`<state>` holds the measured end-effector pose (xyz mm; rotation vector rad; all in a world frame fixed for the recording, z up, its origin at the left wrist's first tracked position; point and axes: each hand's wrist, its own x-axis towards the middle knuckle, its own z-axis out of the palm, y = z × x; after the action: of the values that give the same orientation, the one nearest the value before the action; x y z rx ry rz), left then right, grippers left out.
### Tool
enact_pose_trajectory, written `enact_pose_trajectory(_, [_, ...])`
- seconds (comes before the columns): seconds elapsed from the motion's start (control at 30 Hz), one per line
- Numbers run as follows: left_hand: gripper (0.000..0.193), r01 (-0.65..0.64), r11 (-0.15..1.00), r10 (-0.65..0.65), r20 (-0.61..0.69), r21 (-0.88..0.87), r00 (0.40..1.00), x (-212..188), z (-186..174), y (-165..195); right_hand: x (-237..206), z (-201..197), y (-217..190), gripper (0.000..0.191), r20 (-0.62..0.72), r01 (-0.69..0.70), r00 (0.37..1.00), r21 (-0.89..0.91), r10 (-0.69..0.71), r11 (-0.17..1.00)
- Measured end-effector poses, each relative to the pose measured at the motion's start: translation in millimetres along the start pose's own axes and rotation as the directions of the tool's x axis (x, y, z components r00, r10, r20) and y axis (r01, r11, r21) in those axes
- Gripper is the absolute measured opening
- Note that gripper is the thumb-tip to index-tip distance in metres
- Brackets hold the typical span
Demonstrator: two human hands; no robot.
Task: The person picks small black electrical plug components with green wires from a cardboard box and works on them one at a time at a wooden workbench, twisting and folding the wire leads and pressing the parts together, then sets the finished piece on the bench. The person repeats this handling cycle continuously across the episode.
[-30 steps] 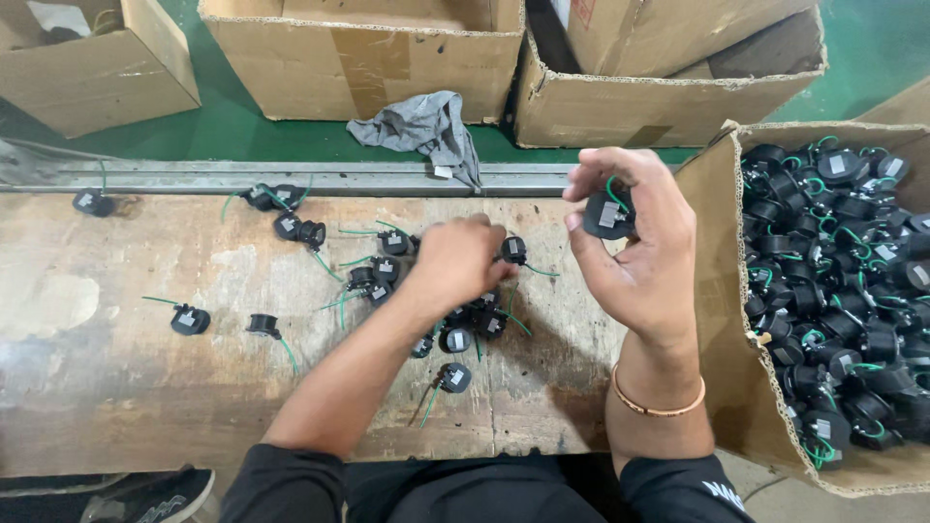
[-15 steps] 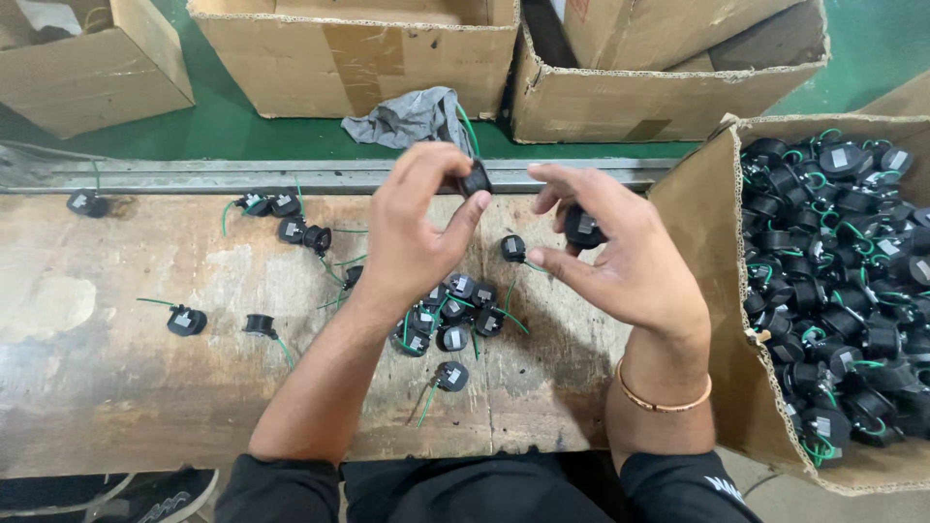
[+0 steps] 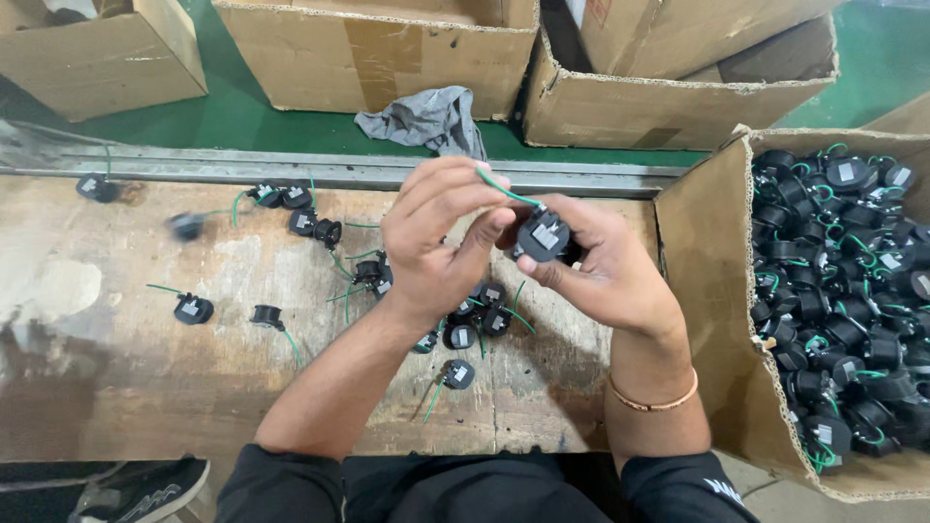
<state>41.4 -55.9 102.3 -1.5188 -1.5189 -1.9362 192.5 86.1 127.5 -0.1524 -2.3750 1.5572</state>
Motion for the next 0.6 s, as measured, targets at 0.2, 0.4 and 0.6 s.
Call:
enact_pose_trajectory(0.2, [0.02, 0.345, 0.799, -0.329, 0.123, -0.492, 0.936, -10, 5, -7, 5, -3, -9, 0.038, 0.017, 0.209, 0.978, -0.133, -0.208, 0.969])
enact_pose_trajectory(0.4, [0.022, 0.086, 0.901, 0.015, 0.228, -0.426, 0.974, 1, -11, -14, 4, -8, -15, 0.041, -0.05, 0.202, 0.975, -0.198, -0.215, 0.959])
enact_pose_trajectory(0.6, [0.031, 0.019, 0.964, 0.05, 0.25, -0.264, 0.967, 10, -11, -4, 5, -3, -16, 0.04, -0.117, 0.2, 0.962, -0.322, -0.249, 0.925])
